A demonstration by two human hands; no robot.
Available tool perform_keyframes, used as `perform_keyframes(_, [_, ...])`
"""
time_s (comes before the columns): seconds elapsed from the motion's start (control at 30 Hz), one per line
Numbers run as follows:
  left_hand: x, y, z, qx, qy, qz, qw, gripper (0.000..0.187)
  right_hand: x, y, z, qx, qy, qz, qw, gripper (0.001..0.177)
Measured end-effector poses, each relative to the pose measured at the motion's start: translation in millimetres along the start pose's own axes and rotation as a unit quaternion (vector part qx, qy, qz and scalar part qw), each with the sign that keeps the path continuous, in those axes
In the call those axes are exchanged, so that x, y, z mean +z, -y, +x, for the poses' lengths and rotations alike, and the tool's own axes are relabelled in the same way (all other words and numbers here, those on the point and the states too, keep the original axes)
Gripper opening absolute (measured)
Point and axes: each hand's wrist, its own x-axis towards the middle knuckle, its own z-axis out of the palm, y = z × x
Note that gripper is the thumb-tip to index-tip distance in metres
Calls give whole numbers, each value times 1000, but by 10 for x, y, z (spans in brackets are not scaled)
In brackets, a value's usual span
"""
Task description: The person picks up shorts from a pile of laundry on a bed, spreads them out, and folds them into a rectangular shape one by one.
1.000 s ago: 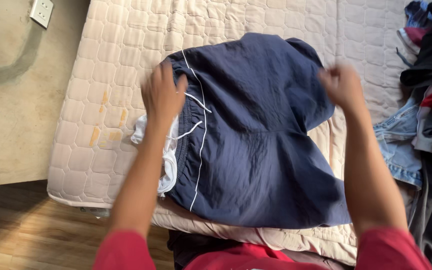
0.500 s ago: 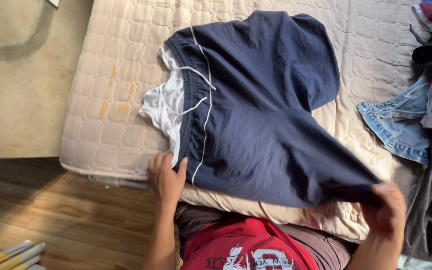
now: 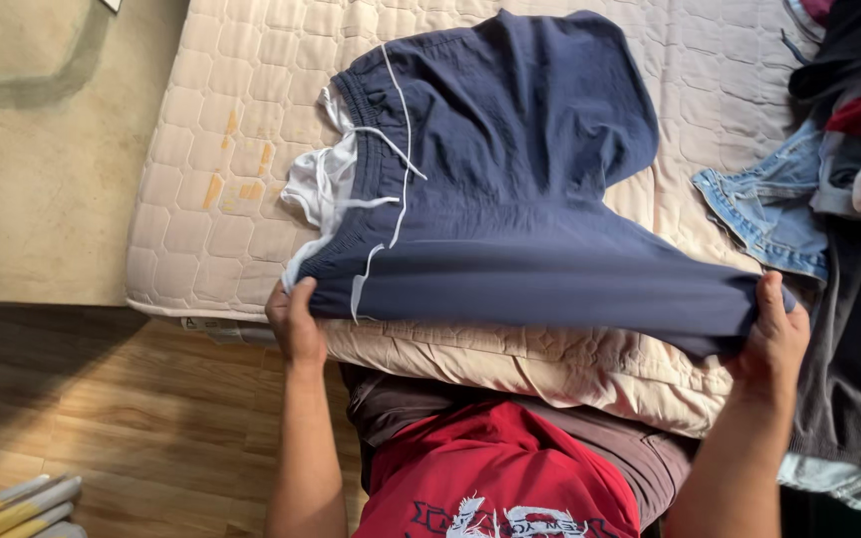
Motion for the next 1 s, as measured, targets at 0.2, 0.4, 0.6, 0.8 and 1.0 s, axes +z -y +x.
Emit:
perform_keyframes(0.2, [41,-388,-215,45,40,604,795,47,-60,-12,-335,110,-27,-308,945,43])
perform_keyframes(0.4, [181,-876,-214,202,3,647,736,56,-149,125,-217,57,-38,-561,825,42])
perform_keyframes(0.6, [799,-618,884,264,52,420,866,25,356,12,1065,-73,-37,-391,917,30])
perform_keyframes(0.8, [1628,-157,2070,274,44,466,840,21,1270,-443,2796,-58,58,-277,957,34])
perform_keyframes(1.0, [1938,-35,2660,282,33,610,740,50,2052,-420,3159,-4,121,-444,888,50])
